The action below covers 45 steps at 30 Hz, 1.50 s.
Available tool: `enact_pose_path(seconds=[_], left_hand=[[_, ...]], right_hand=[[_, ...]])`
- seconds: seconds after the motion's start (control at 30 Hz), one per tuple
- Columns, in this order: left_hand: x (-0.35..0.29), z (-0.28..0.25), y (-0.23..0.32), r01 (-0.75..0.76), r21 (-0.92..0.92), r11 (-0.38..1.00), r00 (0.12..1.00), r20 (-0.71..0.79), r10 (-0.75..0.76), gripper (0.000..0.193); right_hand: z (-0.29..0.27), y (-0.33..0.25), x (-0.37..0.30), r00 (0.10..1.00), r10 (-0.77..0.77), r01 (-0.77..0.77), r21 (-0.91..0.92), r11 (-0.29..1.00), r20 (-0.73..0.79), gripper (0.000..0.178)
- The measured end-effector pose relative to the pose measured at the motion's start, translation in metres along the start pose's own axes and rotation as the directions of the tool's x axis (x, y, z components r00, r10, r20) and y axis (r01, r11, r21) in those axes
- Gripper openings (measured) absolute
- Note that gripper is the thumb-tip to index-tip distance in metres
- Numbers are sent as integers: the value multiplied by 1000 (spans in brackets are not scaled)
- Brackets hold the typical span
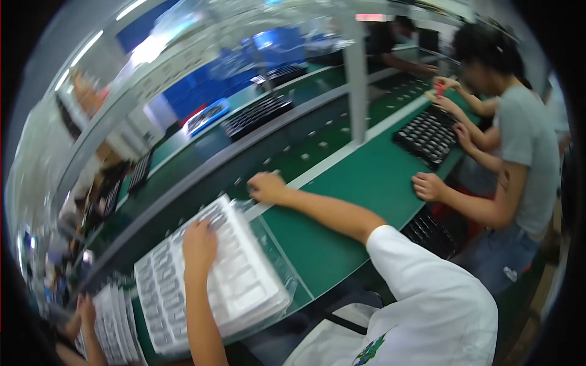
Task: The person assembles small metal components into a plastic tray by hand, taking them from a cardboard box and placing them into the tray.
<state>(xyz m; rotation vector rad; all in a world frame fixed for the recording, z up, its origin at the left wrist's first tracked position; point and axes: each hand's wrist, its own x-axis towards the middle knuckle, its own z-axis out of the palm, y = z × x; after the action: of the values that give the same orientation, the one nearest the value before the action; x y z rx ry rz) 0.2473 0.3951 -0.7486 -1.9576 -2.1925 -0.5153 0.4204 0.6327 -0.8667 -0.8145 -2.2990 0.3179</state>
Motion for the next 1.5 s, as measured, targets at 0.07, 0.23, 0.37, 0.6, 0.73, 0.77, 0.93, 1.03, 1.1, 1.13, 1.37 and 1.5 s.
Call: enact_pose_path(seconds=[0.07,0.23,0.37,0.6,0.73,0.77,0.93,1.03,1.1,1.13,1.37,1.5], left_hand=[[-4,-4,-4,34,-110,993,999,19,-32,32],[-4,12,-16,-53,-234,971,995,-90,33,30],[-6,20,-13,-68,-218,973,988,-152,35,29],[-9,23,-17,-37,-225,974,983,-181,-4,27],[-5,31,-15,-74,-187,980,976,-217,33,28],[-7,27,-13,-78,-165,983,974,-225,40,28],[-10,28,-15,-71,-151,986,968,-248,32,28],[-12,29,-15,-89,-190,978,964,-264,36,27],[-11,29,-15,-76,-188,979,963,-268,24,27],[-9,29,-11,-83,-191,978,964,-265,30,27],[-12,24,-16,2,-370,929,965,-242,-98,28],[-12,12,-3,78,-404,911,944,-264,-198,29]], right_hand=[[-3,-6,-2,997,-65,70,-103,992,51,30],[-15,-1,-7,983,-181,182,-112,977,20,40],[-23,-12,-1,969,-44,80,-142,987,244,43],[-11,-44,36,871,-296,295,64,953,392,33],[-3,-41,54,840,-344,461,-219,860,420,33],[-3,-48,56,833,-361,475,-208,855,419,33],[-4,-77,64,665,-212,524,-245,816,716,37],[-8,-73,56,794,-186,332,-156,930,579,44],[-9,-61,46,905,-128,144,-9,989,406,45],[-4,-49,39,925,-89,102,-14,995,370,44],[-6,-42,18,973,-230,228,-86,970,-15,58],[-6,-19,7,968,67,-101,-128,987,-241,56]])
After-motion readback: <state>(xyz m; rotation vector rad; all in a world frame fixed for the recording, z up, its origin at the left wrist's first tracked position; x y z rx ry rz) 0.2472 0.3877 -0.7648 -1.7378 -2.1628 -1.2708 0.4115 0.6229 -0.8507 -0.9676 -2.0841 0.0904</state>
